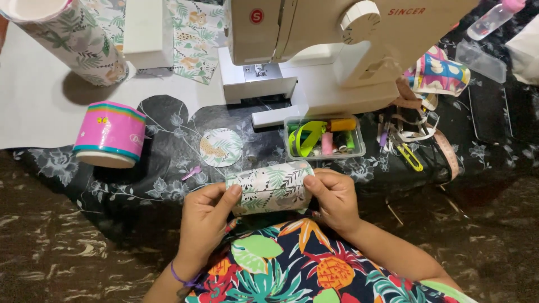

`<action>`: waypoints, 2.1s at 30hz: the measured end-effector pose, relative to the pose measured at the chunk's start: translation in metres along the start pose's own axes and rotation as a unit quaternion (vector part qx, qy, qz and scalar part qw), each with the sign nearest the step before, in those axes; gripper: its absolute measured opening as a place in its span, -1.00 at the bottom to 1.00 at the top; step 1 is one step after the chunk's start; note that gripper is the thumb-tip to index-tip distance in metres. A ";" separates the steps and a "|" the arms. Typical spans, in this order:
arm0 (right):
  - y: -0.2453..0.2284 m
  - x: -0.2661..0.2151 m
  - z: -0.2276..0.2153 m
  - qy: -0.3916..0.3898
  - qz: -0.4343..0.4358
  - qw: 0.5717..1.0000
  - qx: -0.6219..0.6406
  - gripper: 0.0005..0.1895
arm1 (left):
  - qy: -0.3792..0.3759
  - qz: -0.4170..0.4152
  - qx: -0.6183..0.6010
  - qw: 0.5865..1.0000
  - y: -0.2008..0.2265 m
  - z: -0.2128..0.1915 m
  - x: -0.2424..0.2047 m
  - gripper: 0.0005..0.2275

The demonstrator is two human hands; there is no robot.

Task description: The person sews a cylindrical fabric sleeve with a leaf pattern using a Singer sewing machine. They then insert a pink cup into the sleeve to check the fit and trim the excess fabric at the bottom with scissors.

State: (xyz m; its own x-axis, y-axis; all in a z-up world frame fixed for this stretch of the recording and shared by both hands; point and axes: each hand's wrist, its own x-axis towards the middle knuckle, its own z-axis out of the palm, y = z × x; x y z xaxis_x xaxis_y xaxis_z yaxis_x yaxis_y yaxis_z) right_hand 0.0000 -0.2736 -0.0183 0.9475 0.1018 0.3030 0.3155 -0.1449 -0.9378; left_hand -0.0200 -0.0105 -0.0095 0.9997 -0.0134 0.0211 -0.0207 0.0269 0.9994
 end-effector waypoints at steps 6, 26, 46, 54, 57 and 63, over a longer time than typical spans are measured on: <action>0.003 0.001 0.004 -0.004 -0.010 1.000 -0.025 -0.57 | 0.024 -0.114 -0.070 0.991 -0.005 0.003 -0.001 -0.66; -0.011 -0.001 0.006 -0.032 -0.048 0.996 -0.061 -0.54 | 0.008 -0.266 -0.178 0.947 0.010 0.026 0.008 -0.81; -0.032 -0.024 -0.007 -0.068 -0.158 0.953 -0.249 -0.53 | -0.014 -0.071 -0.030 0.997 -0.030 0.026 -0.004 -0.52; -0.045 -0.016 0.009 -0.103 -0.238 0.909 -0.325 -0.81 | -0.012 -0.049 -0.004 0.999 -0.030 0.027 -0.010 -0.50; -0.044 -0.013 0.014 -0.100 -0.252 0.903 -0.333 -0.81 | -0.015 -0.043 0.005 0.999 -0.032 0.028 -0.011 -0.51; -0.048 -0.011 0.022 -0.069 -0.278 0.896 -0.341 -0.78 | -0.011 -0.035 0.012 0.999 -0.028 0.031 -0.012 -0.54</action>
State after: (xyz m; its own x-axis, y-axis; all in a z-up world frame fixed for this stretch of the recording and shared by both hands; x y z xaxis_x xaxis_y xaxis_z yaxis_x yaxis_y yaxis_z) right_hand -0.0263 -0.2463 0.0195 0.6344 0.4581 0.6226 0.7386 -0.5969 -0.3134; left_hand -0.0317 -0.0416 -0.0367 0.9982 -0.0367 -0.0482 0.0483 0.0019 0.9988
